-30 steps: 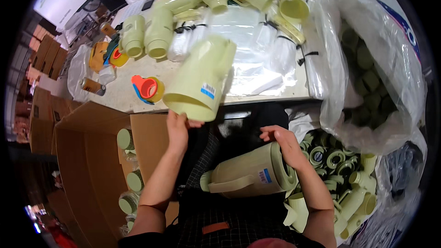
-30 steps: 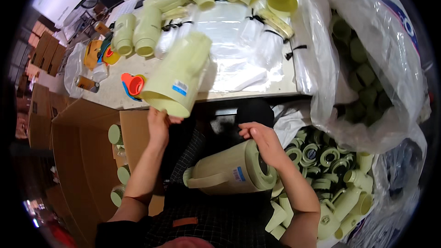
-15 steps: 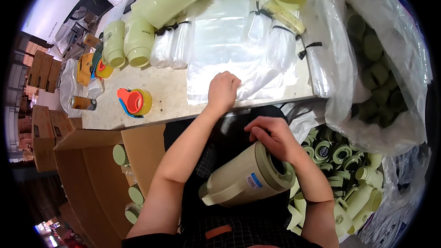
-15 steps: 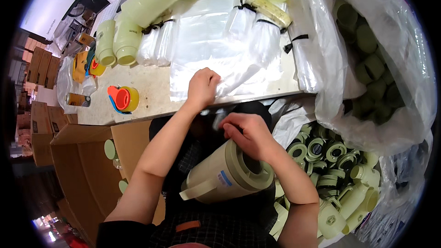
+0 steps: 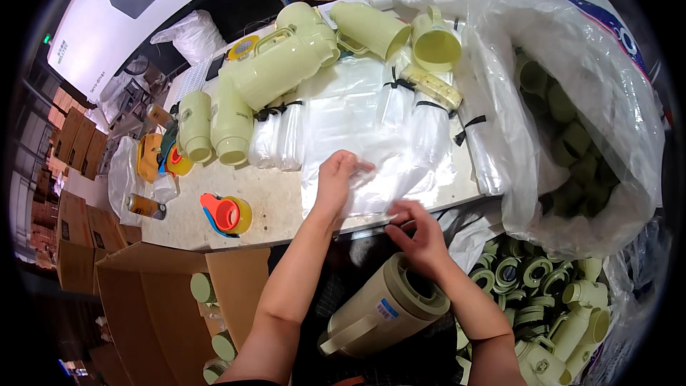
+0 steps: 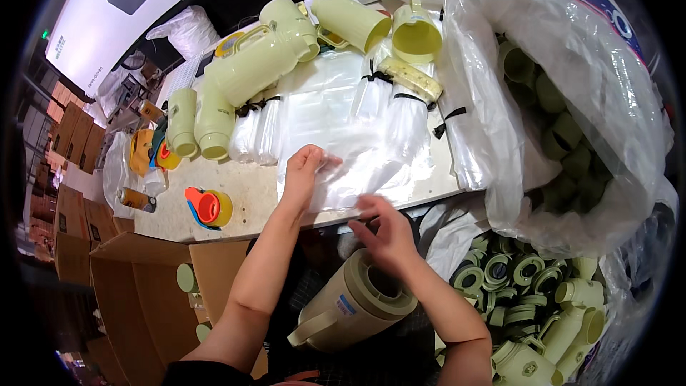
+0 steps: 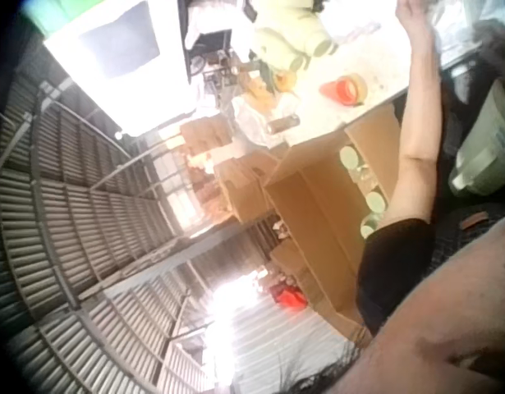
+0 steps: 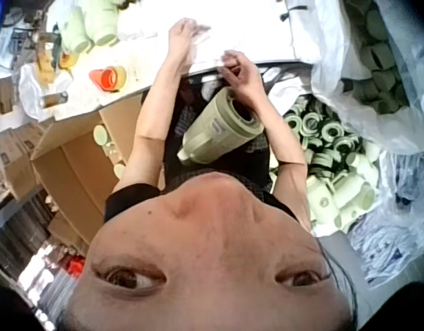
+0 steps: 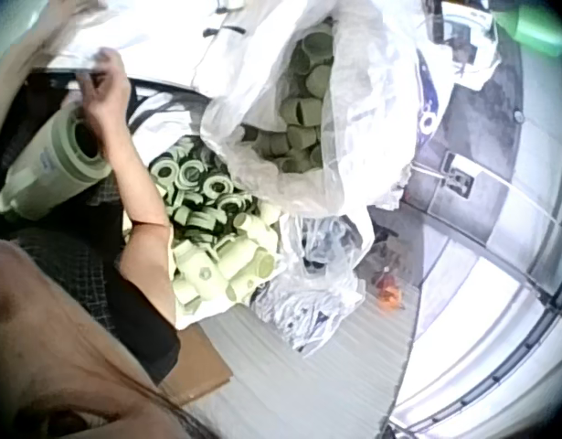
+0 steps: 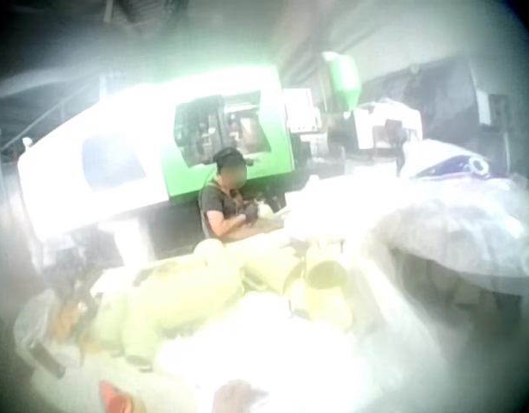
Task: The person places plastic jugs into a large plastic bag, inserts the filled bag into a cardboard box, and then continues placing more jugs into the bag within the box.
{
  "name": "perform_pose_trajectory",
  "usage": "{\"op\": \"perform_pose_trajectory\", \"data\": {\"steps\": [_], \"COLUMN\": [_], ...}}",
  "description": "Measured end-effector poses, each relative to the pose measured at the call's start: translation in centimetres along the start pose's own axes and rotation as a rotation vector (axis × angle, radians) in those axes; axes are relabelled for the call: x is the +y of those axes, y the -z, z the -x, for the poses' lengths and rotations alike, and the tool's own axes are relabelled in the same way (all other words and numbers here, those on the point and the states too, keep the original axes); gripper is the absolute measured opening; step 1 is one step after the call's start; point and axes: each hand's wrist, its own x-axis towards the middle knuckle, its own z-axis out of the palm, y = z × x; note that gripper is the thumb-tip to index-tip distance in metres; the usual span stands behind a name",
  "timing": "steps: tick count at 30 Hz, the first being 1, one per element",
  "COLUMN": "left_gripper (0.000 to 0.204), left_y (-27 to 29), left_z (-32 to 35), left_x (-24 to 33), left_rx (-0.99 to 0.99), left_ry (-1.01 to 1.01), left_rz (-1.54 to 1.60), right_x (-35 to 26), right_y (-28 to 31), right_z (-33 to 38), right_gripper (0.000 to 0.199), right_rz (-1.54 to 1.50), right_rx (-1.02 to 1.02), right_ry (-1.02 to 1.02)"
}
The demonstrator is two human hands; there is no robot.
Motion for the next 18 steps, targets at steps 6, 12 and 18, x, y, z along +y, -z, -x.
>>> {"op": "perform_pose_trajectory", "data": {"steps": [6,12,18], "left_gripper": [0.024,0.028,0.002], "left_y": [-4.0,-3.6,-0.5], "left_z": [9.5,12.7,14.7], "left_x": [1.0,-0.6,1.8], "left_rx": [-0.131,-0.290,-0.333], "left_ry": [0.016,-0.021,0.053], "left_rz": [-0.166,-0.346,0.122], "right_x": [1.1,1.2,7.3], "right_y": [1.9,1.7,7.3], "right_z": [1.1,2.8,3.7], "right_gripper": [0.011,0.026,0.009], "right_rz": [-0.233,-0.179,-1.275], "right_rx": [0.110,-0.098,0.680], "right_ry": [-0.123,0.144,-0.361]}}
